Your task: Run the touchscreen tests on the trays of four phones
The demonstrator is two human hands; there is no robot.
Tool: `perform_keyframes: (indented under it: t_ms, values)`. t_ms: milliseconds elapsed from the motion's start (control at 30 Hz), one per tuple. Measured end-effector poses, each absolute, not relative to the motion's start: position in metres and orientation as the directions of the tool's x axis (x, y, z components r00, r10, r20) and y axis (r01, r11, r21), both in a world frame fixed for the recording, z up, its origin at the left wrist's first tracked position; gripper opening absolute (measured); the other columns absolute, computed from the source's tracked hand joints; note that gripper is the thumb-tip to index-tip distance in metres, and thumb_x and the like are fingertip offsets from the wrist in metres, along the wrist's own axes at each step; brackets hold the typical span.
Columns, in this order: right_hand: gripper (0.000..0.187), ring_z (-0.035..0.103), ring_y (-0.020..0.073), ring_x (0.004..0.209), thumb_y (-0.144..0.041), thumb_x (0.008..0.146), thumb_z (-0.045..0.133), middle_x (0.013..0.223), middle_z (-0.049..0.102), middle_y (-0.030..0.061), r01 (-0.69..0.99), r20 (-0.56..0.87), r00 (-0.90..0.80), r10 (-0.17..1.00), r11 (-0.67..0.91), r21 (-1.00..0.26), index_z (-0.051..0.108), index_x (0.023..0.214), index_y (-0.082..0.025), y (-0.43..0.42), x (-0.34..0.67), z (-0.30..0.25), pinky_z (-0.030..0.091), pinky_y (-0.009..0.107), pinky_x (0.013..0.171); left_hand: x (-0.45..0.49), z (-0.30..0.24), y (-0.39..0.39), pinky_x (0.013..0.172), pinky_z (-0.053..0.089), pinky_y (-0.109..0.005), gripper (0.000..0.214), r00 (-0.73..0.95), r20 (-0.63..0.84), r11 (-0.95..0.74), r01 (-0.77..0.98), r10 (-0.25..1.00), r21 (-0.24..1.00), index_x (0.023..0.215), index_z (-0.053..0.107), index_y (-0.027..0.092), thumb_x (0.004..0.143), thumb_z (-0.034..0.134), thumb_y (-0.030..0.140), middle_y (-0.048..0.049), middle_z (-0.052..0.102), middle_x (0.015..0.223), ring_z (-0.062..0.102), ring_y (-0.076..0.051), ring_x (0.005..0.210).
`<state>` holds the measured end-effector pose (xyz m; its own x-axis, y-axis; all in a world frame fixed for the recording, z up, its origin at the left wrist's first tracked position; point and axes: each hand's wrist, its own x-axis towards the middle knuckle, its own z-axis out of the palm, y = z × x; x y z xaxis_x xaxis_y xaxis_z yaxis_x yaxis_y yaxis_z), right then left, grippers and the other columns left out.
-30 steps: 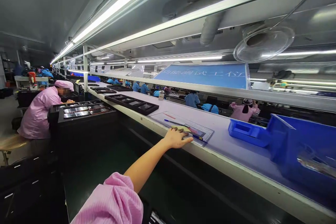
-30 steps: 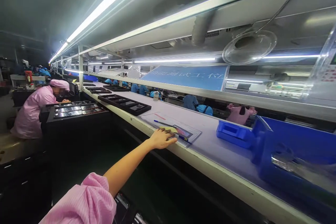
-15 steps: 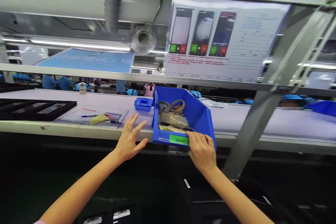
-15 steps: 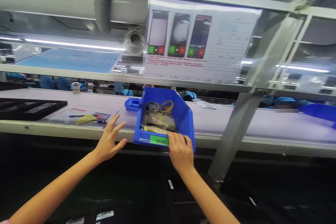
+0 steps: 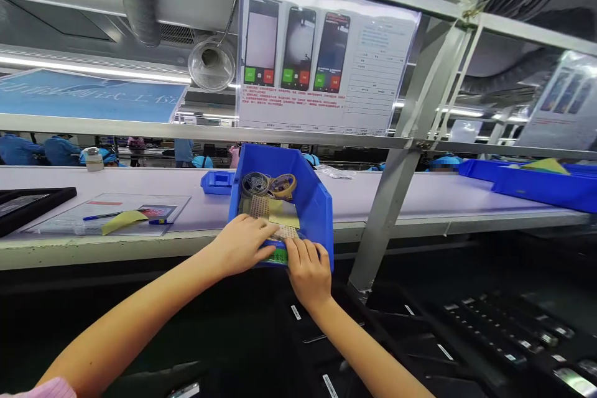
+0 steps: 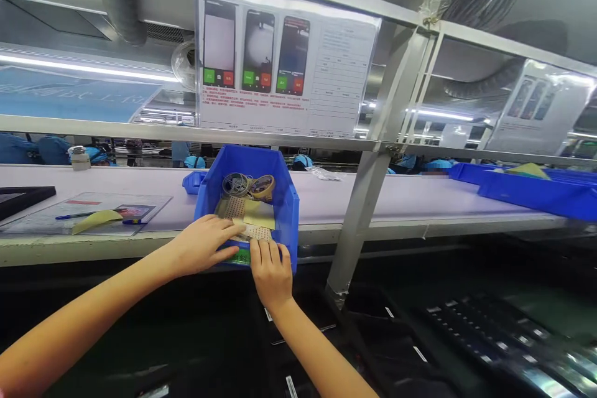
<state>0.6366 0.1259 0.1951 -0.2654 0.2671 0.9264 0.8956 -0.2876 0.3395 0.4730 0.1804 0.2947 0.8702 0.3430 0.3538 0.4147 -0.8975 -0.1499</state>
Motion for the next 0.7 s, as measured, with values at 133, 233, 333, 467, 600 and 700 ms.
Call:
perform_keyframes:
  t_ms: [133, 233, 333, 467, 600, 700]
  values:
    - [0.019, 0.055, 0.0174, 0.081, -0.01, 0.086, 0.045, 0.082, 0.066, 0.006, 0.891, 0.931, -0.29, 0.221, -0.293, 0.347, 0.062, 0.092, -0.016, 0.126, 0.637, 0.191, 0.032, 0.034, 0.085, 0.485, 0.318, 0.179, 0.068, 0.048, -0.025, 0.036, 0.891, 0.249, -0.903, 0.416, 0.381, -0.108, 0.094, 0.067, 0.025, 0.091, 0.036, 0.044, -0.0014, 0.072, 0.088, 0.067, -0.017, 0.078]
    - [0.018, 0.054, 0.0174, 0.08, -0.008, 0.086, 0.045, 0.079, 0.066, 0.0052, 0.89, 0.934, -0.293, 0.202, -0.3, 0.344, 0.061, 0.091, -0.015, 0.126, 0.636, 0.192, 0.032, 0.034, 0.085, 0.516, 0.336, 0.188, 0.075, 0.048, -0.031, 0.04, 0.823, 0.285, -0.841, 0.533, 0.491, -0.091, 0.089, 0.066, 0.02, 0.094, 0.031, 0.04, -0.0054, 0.069, 0.091, 0.064, -0.018, 0.085]
    - [0.018, 0.053, 0.0177, 0.081, -0.008, 0.086, 0.045, 0.08, 0.066, 0.0055, 0.892, 0.941, -0.274, 0.197, -0.315, 0.325, 0.061, 0.091, -0.015, 0.127, 0.633, 0.194, 0.032, 0.034, 0.084, 0.559, 0.337, 0.203, 0.083, 0.049, -0.042, 0.032, 0.719, 0.285, -0.738, 0.673, 0.634, -0.055, 0.107, 0.057, 0.015, 0.088, 0.05, 0.039, -0.0079, 0.061, 0.108, 0.06, -0.02, 0.095]
    - [0.016, 0.052, 0.0173, 0.078, -0.008, 0.086, 0.047, 0.077, 0.064, 0.0053, 0.887, 0.942, -0.271, 0.199, -0.328, 0.325, 0.061, 0.091, -0.016, 0.127, 0.631, 0.197, 0.031, 0.033, 0.083, 0.591, 0.317, 0.222, 0.083, 0.05, -0.043, 0.035, 0.665, 0.228, -0.684, 0.729, 0.711, 0.006, 0.116, 0.053, 0.017, 0.086, 0.056, 0.035, -0.0087, 0.056, 0.118, 0.058, -0.021, 0.1]
    - [0.017, 0.05, 0.0178, 0.077, -0.008, 0.085, 0.047, 0.075, 0.063, 0.0044, 0.883, 0.936, -0.275, 0.221, -0.327, 0.337, 0.06, 0.091, -0.016, 0.125, 0.631, 0.199, 0.031, 0.034, 0.082, 0.59, 0.31, 0.229, 0.081, 0.051, -0.042, 0.034, 0.682, 0.271, -0.72, 0.69, 0.68, 0.071, 0.115, 0.053, 0.016, 0.086, 0.055, 0.034, -0.0083, 0.057, 0.115, 0.059, -0.02, 0.097]
    - [0.017, 0.048, 0.0186, 0.075, -0.009, 0.085, 0.046, 0.074, 0.061, 0.0049, 0.887, 0.929, -0.264, 0.257, -0.314, 0.339, 0.06, 0.09, -0.016, 0.122, 0.632, 0.202, 0.031, 0.034, 0.08, 0.578, 0.321, 0.225, 0.079, 0.052, -0.041, 0.033, 0.692, 0.378, -0.772, 0.625, 0.615, 0.112, 0.113, 0.054, 0.015, 0.086, 0.055, 0.035, -0.008, 0.058, 0.113, 0.059, -0.02, 0.095]
